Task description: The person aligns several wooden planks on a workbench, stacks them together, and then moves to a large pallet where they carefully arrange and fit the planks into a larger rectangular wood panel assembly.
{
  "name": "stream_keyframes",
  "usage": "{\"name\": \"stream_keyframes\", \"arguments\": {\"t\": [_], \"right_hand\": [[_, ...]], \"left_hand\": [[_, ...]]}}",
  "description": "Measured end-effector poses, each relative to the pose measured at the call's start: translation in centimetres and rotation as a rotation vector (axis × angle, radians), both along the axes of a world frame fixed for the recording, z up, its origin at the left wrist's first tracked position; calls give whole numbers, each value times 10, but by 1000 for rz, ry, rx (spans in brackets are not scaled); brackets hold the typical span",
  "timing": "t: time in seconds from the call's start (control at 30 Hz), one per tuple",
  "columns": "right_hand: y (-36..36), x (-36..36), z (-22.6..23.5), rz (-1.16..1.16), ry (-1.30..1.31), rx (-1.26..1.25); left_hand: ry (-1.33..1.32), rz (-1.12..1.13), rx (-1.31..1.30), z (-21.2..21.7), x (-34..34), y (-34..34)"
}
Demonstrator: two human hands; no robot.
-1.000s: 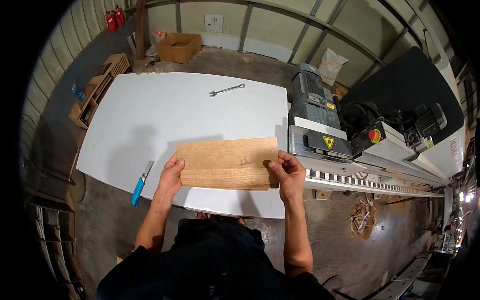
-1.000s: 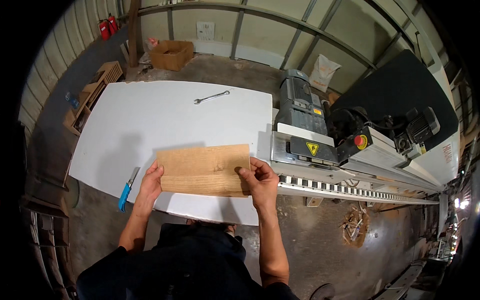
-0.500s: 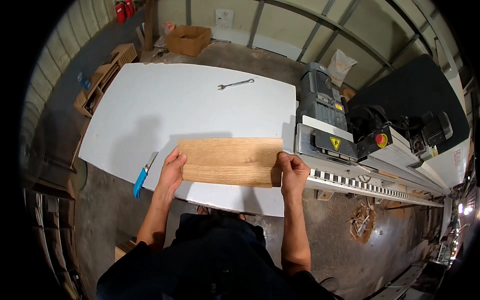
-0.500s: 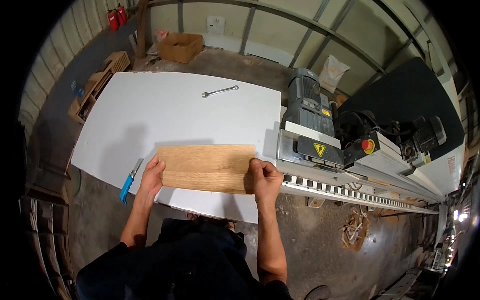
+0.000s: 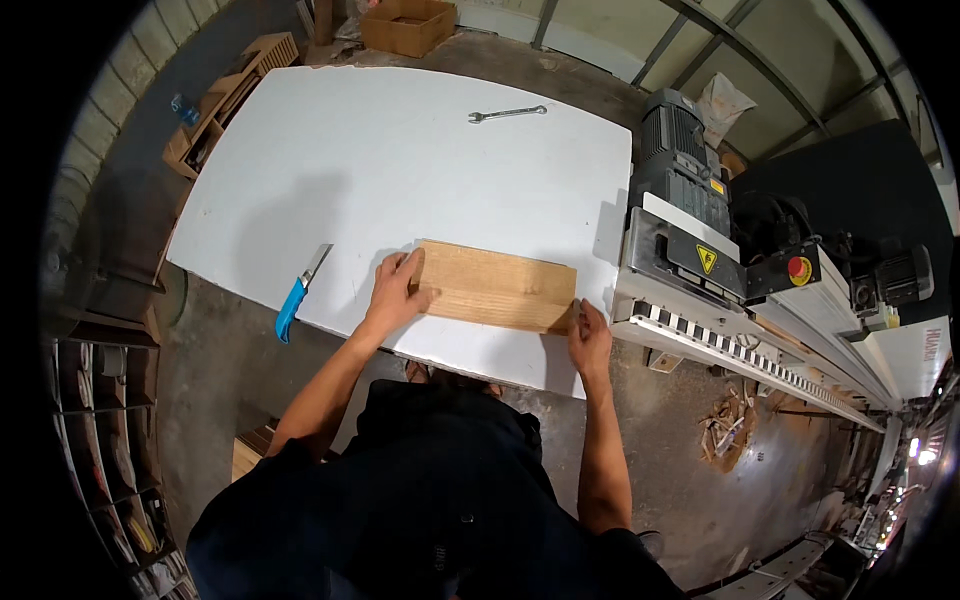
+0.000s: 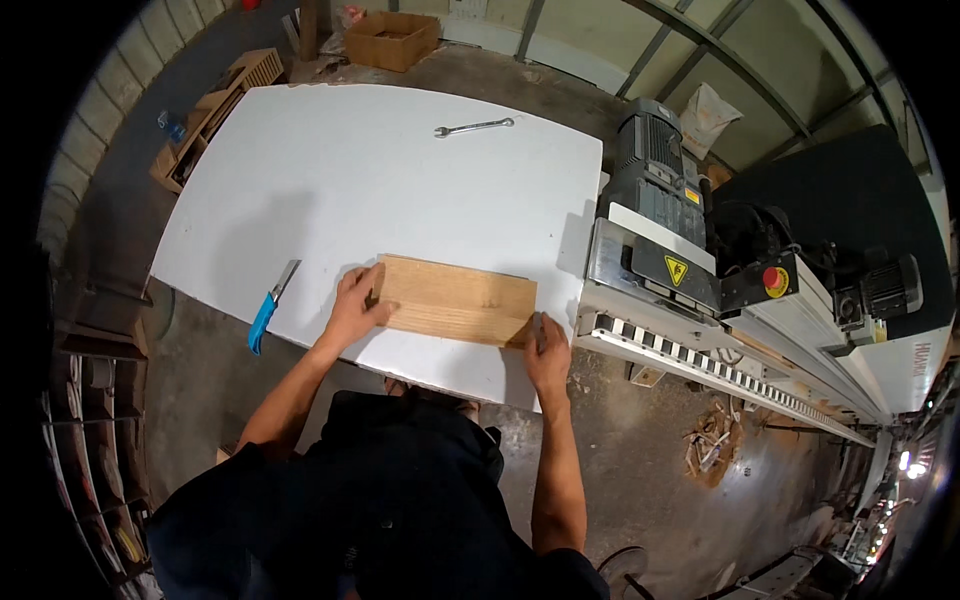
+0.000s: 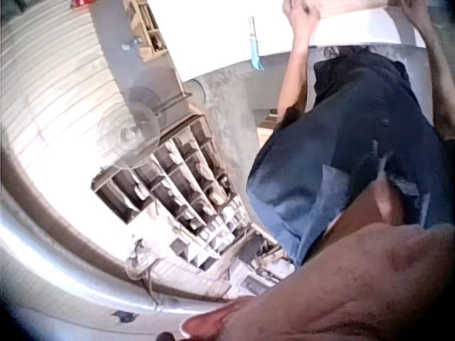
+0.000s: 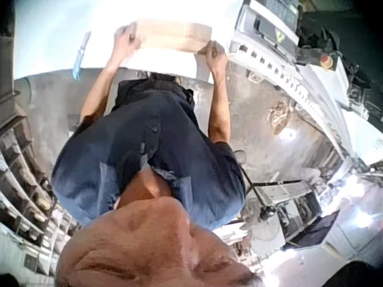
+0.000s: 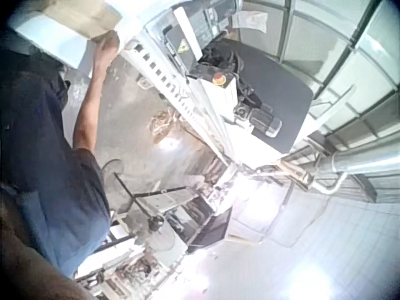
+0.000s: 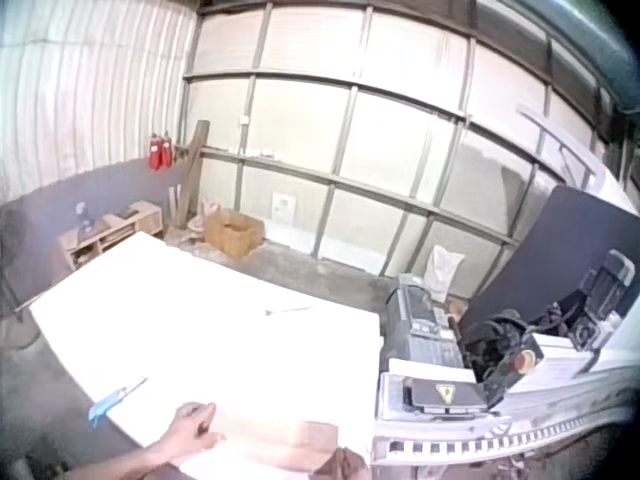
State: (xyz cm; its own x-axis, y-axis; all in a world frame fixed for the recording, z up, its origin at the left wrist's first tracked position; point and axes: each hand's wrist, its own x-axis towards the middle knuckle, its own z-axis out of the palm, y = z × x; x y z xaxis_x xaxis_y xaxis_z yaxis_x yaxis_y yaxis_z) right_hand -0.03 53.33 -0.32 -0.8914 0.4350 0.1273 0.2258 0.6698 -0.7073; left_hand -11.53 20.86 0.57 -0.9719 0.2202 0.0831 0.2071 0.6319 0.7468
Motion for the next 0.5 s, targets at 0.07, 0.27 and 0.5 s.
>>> {"name": "stream_keyframes", "arguments": {"t": [0.07, 0.27, 0.5], "right_hand": [[-8, 16, 5, 210, -10, 114], [-11, 20, 6, 251, 54, 288], [-18, 14, -2, 142, 97, 234]], "left_hand": [[-35, -51, 68, 10, 19, -11], [42, -262, -167, 2, 21, -18], [90, -146, -102, -6, 22, -11]]}}
